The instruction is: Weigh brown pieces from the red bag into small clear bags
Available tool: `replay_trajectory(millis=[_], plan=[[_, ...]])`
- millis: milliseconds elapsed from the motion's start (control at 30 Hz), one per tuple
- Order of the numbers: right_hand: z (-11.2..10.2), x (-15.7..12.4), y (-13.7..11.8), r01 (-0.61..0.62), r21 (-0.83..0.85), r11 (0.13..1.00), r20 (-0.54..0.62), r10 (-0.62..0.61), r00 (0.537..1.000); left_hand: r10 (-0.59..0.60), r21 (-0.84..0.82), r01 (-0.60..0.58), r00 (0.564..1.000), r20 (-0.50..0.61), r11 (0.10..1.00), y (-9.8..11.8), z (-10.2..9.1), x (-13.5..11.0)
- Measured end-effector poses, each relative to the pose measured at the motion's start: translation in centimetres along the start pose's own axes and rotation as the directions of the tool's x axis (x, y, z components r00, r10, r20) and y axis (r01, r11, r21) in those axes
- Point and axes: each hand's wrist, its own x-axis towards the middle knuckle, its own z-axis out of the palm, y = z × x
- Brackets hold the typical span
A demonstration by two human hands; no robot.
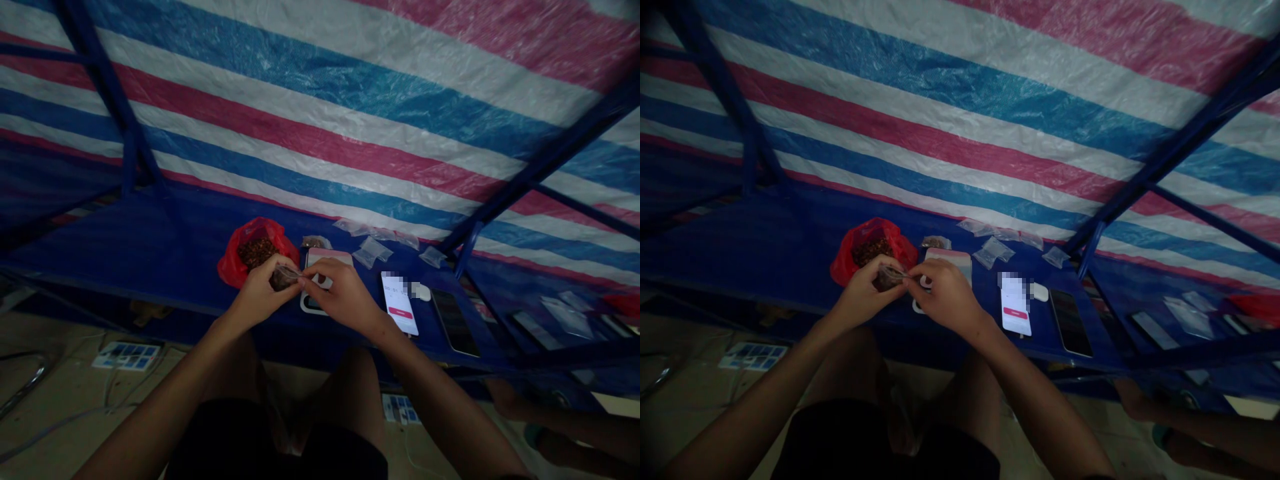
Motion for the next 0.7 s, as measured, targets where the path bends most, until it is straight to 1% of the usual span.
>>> replay_trajectory(millis=[133,200,367,500,567,700], plan=[[-0.5,0.1,0.5,-0.017,0.044,0.999,-0.043,0.019,0.999,-0.022,-0.114,0.031,0.997,0.077,0.993,0.8,-0.2,-0.4],[-0.7,0.1,0.6,-0.037,0.077,0.996,-0.061,0.041,0.997,-0.038,-0.168,0.053,0.995,0.092,0.984,0.9,-0.2,-0.5],[-0.9,-0.2,0.8,-0.071,0.175,0.982,-0.056,0.082,0.995,-0.092,-0.198,0.099,0.995,0.047,0.975,0.8,0.0,-0.5],[-0.9,-0.4,1.0,-0.074,0.175,0.982,-0.04,0.082,0.996,-0.091,-0.23,0.09,0.996,0.01,0.969,1.2,0.1,-0.2],[-1.0,-0.4,0.9,-0.059,0.182,0.981,-0.053,0.07,0.996,-0.096,-0.255,0.098,0.995,0.017,0.962,1.5,0.1,-0.1],[-1.5,-0.4,0.8,-0.028,0.191,0.981,-0.103,0.048,0.993,-0.162,-0.316,0.163,0.986,0.03,0.935,1.8,-0.3,-0.1]])
